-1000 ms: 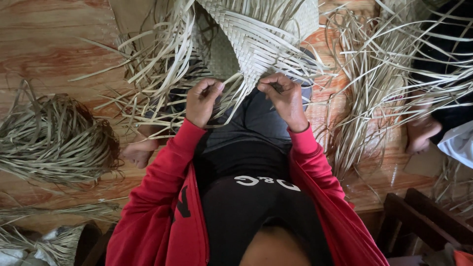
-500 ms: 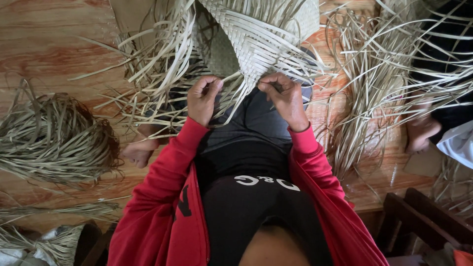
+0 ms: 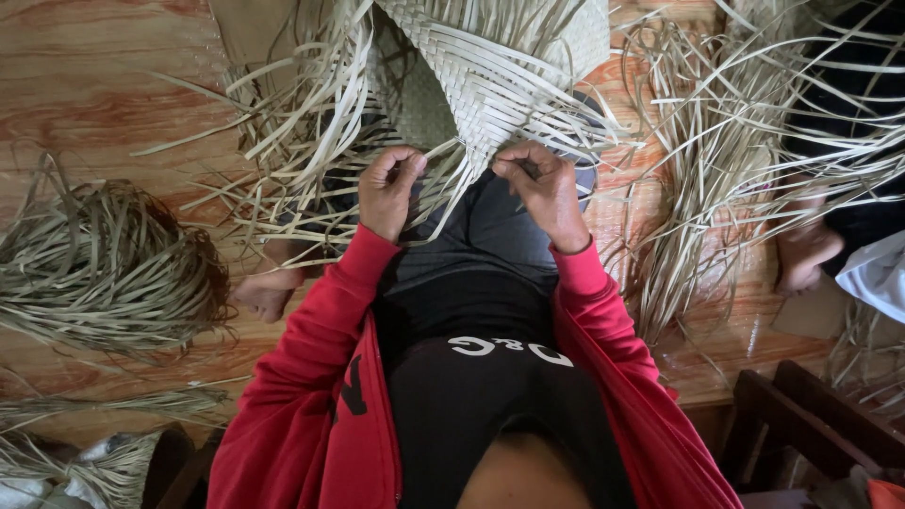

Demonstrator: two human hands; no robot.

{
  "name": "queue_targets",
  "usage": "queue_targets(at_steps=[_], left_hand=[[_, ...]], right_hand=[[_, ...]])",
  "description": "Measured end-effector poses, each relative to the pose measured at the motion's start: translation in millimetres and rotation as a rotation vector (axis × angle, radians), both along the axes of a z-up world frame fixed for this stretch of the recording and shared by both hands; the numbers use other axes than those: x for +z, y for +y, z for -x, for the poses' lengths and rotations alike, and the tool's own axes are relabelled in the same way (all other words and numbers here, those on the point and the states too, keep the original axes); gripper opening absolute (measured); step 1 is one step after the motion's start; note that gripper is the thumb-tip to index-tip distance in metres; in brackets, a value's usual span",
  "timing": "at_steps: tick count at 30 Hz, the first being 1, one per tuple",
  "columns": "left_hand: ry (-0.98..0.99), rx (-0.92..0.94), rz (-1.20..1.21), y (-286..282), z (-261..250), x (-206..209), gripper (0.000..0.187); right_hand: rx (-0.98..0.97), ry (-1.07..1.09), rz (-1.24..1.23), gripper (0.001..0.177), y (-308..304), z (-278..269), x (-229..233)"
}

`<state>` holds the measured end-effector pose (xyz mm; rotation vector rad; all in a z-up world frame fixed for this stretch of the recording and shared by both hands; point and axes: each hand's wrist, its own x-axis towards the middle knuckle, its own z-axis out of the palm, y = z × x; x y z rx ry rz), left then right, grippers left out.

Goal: Weaving dried straw or palm leaf strips into a mat or basket structure by hand using a small guide tool.

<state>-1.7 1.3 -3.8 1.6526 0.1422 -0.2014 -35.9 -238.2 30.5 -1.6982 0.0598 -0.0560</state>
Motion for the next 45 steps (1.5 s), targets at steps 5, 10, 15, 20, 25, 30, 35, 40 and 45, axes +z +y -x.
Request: queue_targets(at_steps=[5,10,15,20,25,30,35,40,45], left_hand=[[-0.005,0.009,0.015,-4,1,5,0.011],[0.035,-0.068,0.033,-3,-1,2,0.013],[0.226,-0.148,0.177,-4,-17,-1,0.028],[0.168,-0.278,0.01,-8,-33,6,0.034],[0.243,-0.384,0.018,-1,-42,26,0.025],[0.08,-0.312,-0.038,-5,-41,45,0.018],[-0.106,-0.235,-0.057,-8,-31,50,0.011],[0.06,-0.178,0.056,-10,-22,45,0.014],[0.175,-0.174,0.091,-12,-20,37,0.016]], right_hand=[[0.003,0.004,-0.009,0.006,0,-1,3],[-0.003,0.005,0.003,0.007,3,-2,8],[0.006,0.005,0.043,0.008,6,-3,17],[-0.007,0.009,0.055,0.008,5,0,12],[-0.009,0.011,0.072,0.009,6,2,10],[-0.001,-0.001,0.039,0.007,7,1,10],[-0.005,-0.002,0.045,0.008,6,1,8],[-0.006,-0.005,0.031,0.008,5,1,6],[-0.011,-0.021,0.053,0.008,6,1,5]])
